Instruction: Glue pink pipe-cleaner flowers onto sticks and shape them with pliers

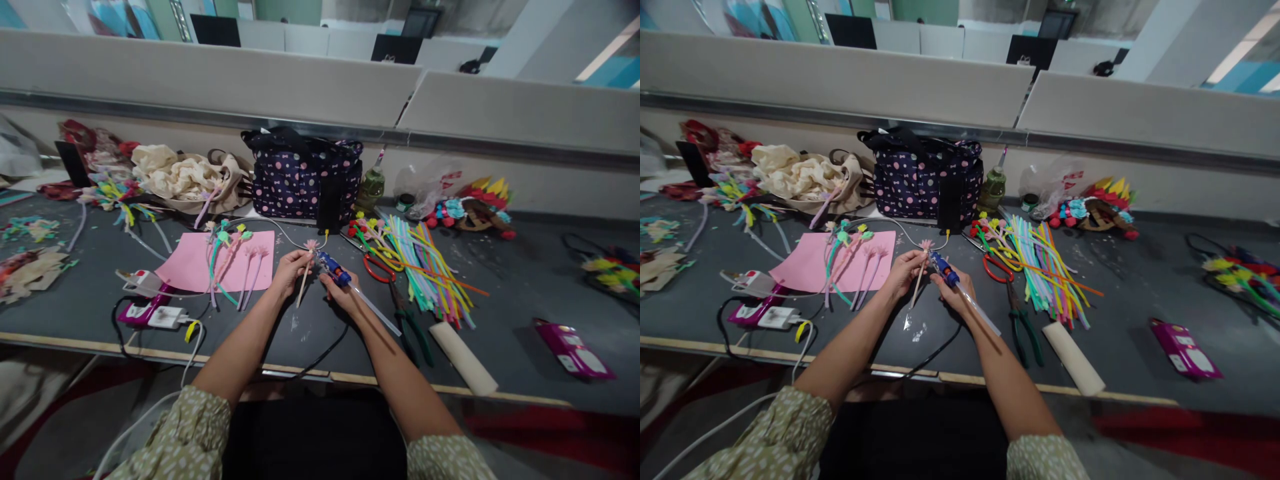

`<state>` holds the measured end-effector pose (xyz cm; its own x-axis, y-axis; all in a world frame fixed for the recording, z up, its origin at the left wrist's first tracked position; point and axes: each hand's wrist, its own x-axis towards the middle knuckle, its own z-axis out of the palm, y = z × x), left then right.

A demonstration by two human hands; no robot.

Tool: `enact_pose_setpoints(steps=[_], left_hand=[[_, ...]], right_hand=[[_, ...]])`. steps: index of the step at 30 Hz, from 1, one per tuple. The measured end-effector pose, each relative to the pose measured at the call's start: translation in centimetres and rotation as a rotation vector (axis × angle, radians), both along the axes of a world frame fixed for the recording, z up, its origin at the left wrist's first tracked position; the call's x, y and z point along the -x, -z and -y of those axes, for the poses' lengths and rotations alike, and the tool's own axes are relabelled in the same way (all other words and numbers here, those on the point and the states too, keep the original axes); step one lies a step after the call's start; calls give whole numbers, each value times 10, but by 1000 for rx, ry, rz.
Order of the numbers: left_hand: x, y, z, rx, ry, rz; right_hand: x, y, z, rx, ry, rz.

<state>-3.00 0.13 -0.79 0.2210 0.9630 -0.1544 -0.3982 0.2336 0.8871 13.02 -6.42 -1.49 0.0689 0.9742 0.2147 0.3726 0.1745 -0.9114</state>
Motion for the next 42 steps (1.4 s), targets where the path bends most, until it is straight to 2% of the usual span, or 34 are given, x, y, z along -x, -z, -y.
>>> enact_pose_setpoints(steps=[12, 31, 42], left_hand=[[0, -1, 0, -14, -3, -2], [-1, 0, 0, -36, -17, -9], [0, 1, 0, -179, -59, -84]], right_hand=[[-1, -6, 1, 32, -15, 51], [-2, -8, 1, 1, -30, 114], [-3, -8, 1, 39, -33, 132]])
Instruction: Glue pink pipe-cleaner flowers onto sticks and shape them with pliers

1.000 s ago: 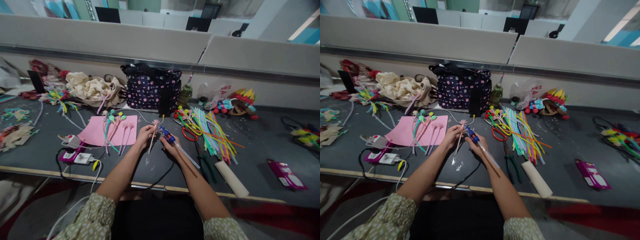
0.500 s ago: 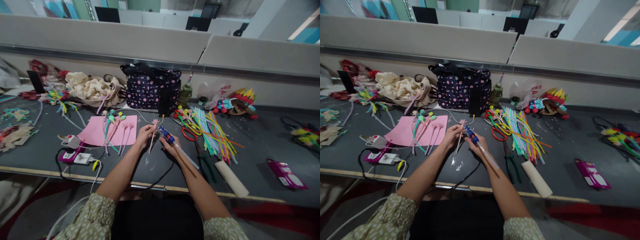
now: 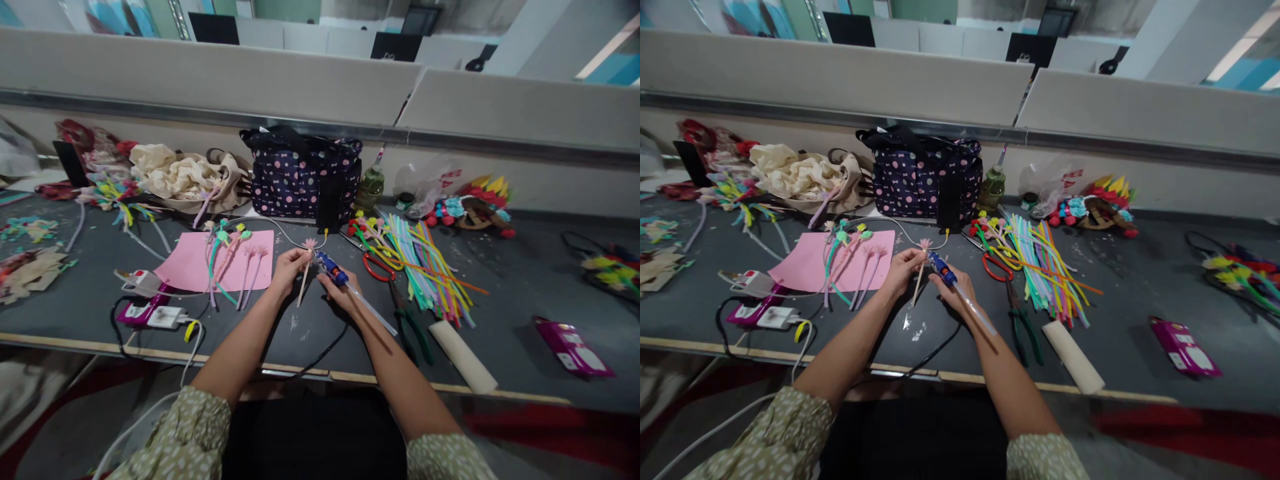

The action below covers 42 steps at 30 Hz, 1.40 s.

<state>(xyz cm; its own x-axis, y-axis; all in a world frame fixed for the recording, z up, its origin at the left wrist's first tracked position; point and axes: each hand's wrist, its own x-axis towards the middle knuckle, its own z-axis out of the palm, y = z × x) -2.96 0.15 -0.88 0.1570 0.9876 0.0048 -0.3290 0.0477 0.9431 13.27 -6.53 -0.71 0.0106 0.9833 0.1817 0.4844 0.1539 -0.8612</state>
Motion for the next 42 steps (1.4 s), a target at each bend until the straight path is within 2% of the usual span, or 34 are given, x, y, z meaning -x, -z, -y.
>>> enact_pose_setpoints(steps=[6, 9, 15, 19, 22, 26, 30, 35, 42], left_hand=[[1, -3, 0, 39, -15, 17], [1, -4, 0, 92, -24, 36], [1, -3, 0, 148, -16, 56], [1, -2, -1, 151, -2, 47], [0, 0, 0, 175, 64, -7], [-4, 0, 5, 235, 203, -125], [-5, -2, 8, 245, 276, -173], [-5, -2, 6, 233, 322, -196], [-5, -1, 7, 220, 340, -215]], right_hand=[[-2, -2, -3, -53, 12, 170], [-5, -2, -5, -79, 85, 165], [-14, 10, -14, -152, 307, 30], [-15, 17, -20, -144, 333, -101], [-13, 18, -21, -199, 347, -186], [-10, 14, -20, -285, 317, -266], [-9, 6, -15, -288, 220, -266], [-8, -1, -11, -258, 181, -208], [-8, 3, -12, -271, 163, -199]])
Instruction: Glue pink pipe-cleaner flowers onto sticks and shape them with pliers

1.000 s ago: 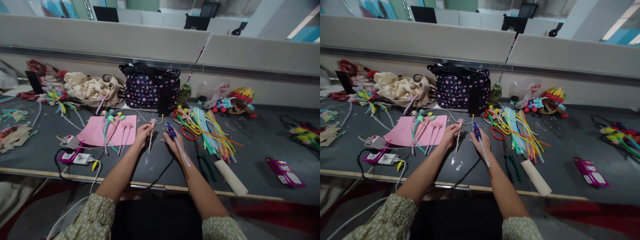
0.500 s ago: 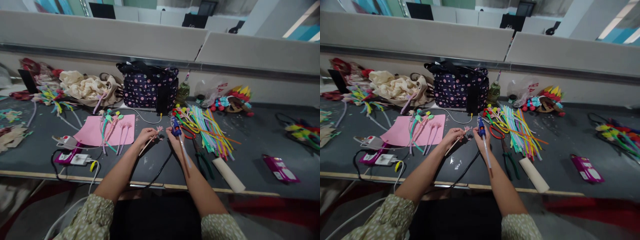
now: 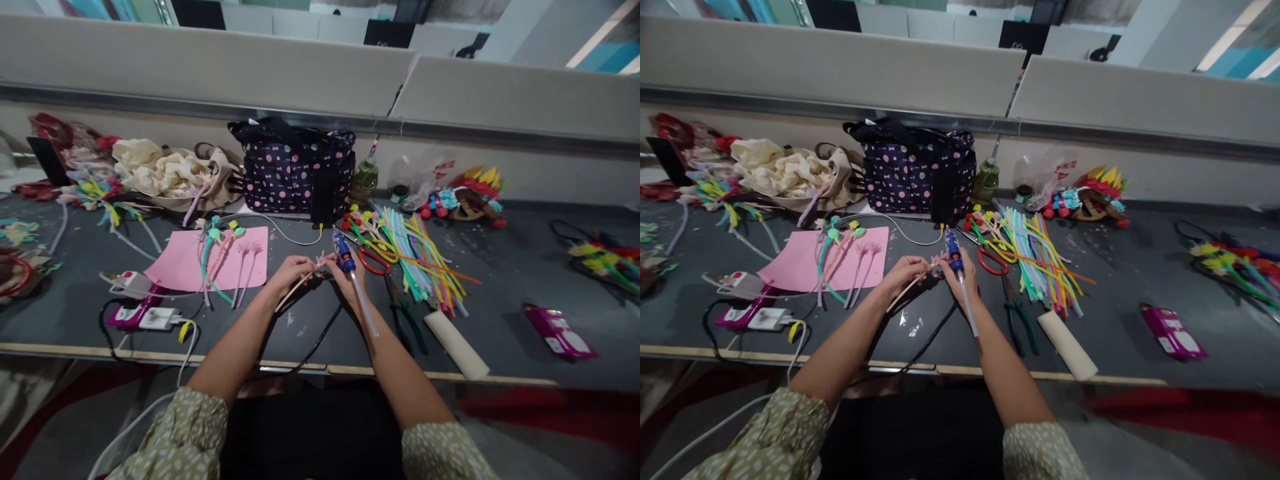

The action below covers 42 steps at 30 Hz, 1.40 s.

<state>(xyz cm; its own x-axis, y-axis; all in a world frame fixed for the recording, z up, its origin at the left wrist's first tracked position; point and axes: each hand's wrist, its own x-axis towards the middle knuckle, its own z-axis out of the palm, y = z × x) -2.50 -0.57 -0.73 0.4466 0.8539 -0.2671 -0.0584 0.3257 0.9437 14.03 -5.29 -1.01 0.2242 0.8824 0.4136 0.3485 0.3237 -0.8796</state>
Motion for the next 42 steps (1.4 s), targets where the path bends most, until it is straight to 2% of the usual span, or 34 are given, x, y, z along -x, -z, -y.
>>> enact_pose_setpoints(steps=[8, 19, 25, 29, 34, 39, 42], left_hand=[[0, -1, 1, -3, 4, -4], [0, -2, 2, -6, 12, -15], [-1, 0, 1, -6, 27, -6], [-1, -1, 2, 6, 38, -4], [-1, -2, 3, -5, 42, -8], [-1, -1, 3, -29, 57, -12], [-1, -1, 3, -31, 57, -12]], right_hand=[[-2, 1, 0, 2, 39, 17], [0, 0, 1, 15, 15, 14], [0, 3, -3, 25, 76, -82], [2, -5, -2, 69, 78, -193], [4, -12, 1, 95, 80, -220], [5, -1, -4, 24, 30, -246], [4, 8, -7, 10, 74, -201]])
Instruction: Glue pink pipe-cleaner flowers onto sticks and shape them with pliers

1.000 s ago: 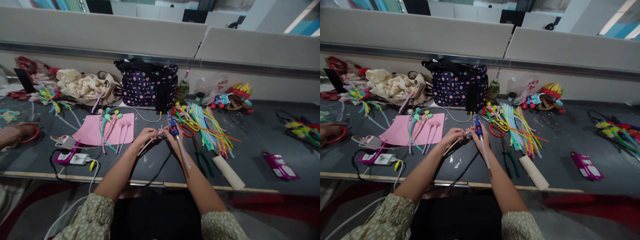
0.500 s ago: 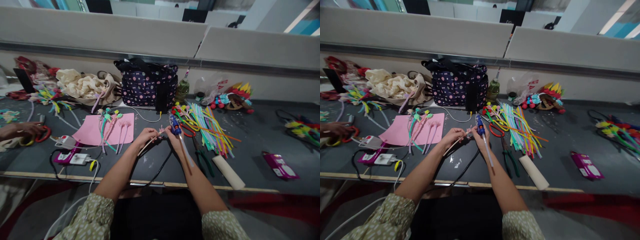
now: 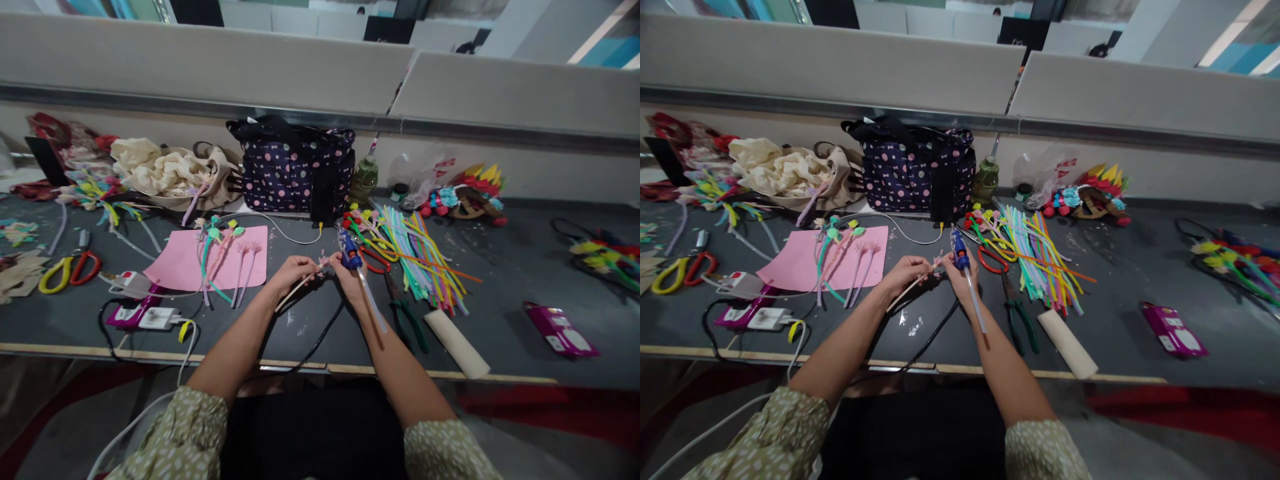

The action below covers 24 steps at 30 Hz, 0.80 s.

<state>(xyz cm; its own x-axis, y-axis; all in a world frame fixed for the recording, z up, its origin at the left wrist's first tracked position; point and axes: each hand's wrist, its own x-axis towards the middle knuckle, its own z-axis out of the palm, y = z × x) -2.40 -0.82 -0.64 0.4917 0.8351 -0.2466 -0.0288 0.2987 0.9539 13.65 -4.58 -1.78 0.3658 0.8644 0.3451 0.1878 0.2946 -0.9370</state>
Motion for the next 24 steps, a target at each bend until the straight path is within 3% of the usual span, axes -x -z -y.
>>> enact_pose_setpoints(steps=[8, 18, 24], left_hand=[[0, -1, 1, 6, -20, 0], [0, 0, 0, 1, -5, 22], [-1, -2, 2, -20, 0, 13]], right_hand=[[-3, 6, -2, 21, 71, 97], [0, -2, 0, -2, 27, -3], [1, 5, -3, -4, 10, -29]])
